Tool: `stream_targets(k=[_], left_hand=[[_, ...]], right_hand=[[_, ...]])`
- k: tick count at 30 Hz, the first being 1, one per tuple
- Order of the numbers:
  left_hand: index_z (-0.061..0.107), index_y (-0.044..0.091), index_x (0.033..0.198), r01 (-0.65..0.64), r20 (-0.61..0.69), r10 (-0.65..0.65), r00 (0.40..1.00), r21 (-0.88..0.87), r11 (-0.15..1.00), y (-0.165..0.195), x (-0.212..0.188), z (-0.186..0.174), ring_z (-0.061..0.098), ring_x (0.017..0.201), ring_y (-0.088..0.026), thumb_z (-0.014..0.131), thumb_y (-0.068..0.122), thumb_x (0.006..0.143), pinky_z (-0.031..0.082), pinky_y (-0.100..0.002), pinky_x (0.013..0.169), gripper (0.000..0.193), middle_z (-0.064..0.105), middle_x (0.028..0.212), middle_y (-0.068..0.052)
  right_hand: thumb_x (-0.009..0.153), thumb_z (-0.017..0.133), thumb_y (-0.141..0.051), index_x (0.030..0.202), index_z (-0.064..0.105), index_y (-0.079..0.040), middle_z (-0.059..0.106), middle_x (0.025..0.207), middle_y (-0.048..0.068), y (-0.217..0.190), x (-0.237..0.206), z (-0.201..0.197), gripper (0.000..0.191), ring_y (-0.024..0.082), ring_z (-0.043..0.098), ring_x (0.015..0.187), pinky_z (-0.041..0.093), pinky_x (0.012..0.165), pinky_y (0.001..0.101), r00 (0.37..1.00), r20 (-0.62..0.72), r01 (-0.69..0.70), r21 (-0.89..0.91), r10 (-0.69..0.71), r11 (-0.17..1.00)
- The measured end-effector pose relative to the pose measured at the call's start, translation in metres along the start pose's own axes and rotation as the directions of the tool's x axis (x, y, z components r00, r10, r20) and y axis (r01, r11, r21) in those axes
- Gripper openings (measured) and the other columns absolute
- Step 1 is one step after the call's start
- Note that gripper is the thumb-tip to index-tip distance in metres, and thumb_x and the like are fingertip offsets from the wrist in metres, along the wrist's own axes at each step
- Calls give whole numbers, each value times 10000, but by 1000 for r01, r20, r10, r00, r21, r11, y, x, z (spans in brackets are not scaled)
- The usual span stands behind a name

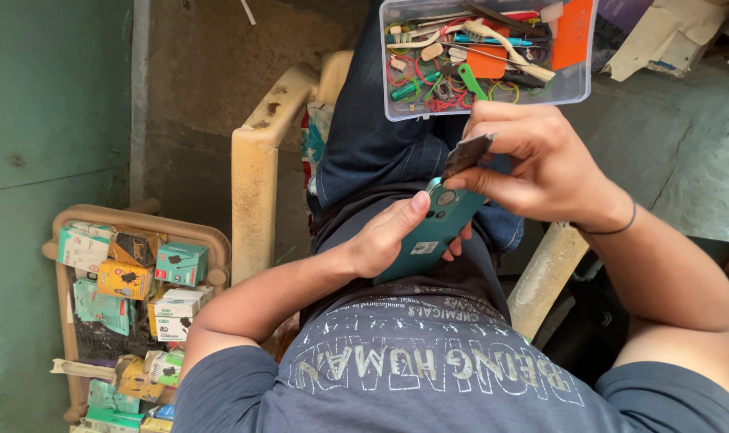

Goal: The person uses a prying tool to open the back cover of a green smartphone. They repeatedly insert the tool into the seam and work around the edges to release the clips.

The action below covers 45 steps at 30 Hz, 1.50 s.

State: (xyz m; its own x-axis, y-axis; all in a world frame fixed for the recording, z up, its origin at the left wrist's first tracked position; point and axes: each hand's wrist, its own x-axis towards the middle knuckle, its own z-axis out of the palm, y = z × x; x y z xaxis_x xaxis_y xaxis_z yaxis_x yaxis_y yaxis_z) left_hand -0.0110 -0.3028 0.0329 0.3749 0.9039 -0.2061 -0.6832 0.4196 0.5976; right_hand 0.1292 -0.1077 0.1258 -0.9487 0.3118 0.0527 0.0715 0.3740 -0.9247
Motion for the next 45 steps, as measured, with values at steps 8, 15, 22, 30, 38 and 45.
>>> stream_targets(k=[8,15,22,30,38,45], left_hand=[[561,-30,1359,17,-15,-18,1000,-41,999,-3,1,1,646,1065,-201,317,604,1103,558,-373,958,726,634,1216,-136],[576,-37,1333,19,-9,-19,1000,-29,999,-5,1,1,648,1056,-200,314,605,1112,562,-374,952,728,639,1200,-134],[598,-41,1319,19,-7,-19,1000,-27,999,-8,-1,-1,659,1052,-204,319,612,1112,568,-374,948,739,654,1183,-144],[579,-49,1348,18,-9,-18,1000,-31,999,-11,-4,0,662,1067,-212,322,620,1105,567,-373,959,757,650,1231,-149],[544,-54,1400,-15,1,15,1000,-44,999,-14,-6,-1,659,1084,-225,345,641,1097,565,-386,965,784,629,1268,-163],[525,-53,1414,-38,11,39,999,-69,997,-18,-9,-2,656,1101,-231,334,626,1090,566,-393,972,776,623,1283,-170]], right_hand=[[812,806,-15,894,720,-30,631,839,51,2,7,-1,119,161,632,764,485,679,287,997,51,-62,64,59,996],[811,809,-23,891,718,-18,628,832,53,2,8,-2,121,161,627,760,483,676,291,996,66,-57,55,53,997],[795,825,-36,865,699,-19,635,820,58,-1,4,-5,144,165,624,734,479,657,296,996,70,-56,34,53,998],[796,820,-39,883,709,-14,646,810,56,-3,-12,-2,142,181,649,699,496,624,302,996,2,-90,-44,90,995],[777,809,-26,832,684,-11,587,764,80,-4,-22,-5,137,227,628,653,462,555,333,994,4,-109,-122,110,987],[761,804,-9,839,687,-15,535,764,108,-7,-27,-2,141,278,568,631,431,540,376,992,2,-125,-194,128,973]])
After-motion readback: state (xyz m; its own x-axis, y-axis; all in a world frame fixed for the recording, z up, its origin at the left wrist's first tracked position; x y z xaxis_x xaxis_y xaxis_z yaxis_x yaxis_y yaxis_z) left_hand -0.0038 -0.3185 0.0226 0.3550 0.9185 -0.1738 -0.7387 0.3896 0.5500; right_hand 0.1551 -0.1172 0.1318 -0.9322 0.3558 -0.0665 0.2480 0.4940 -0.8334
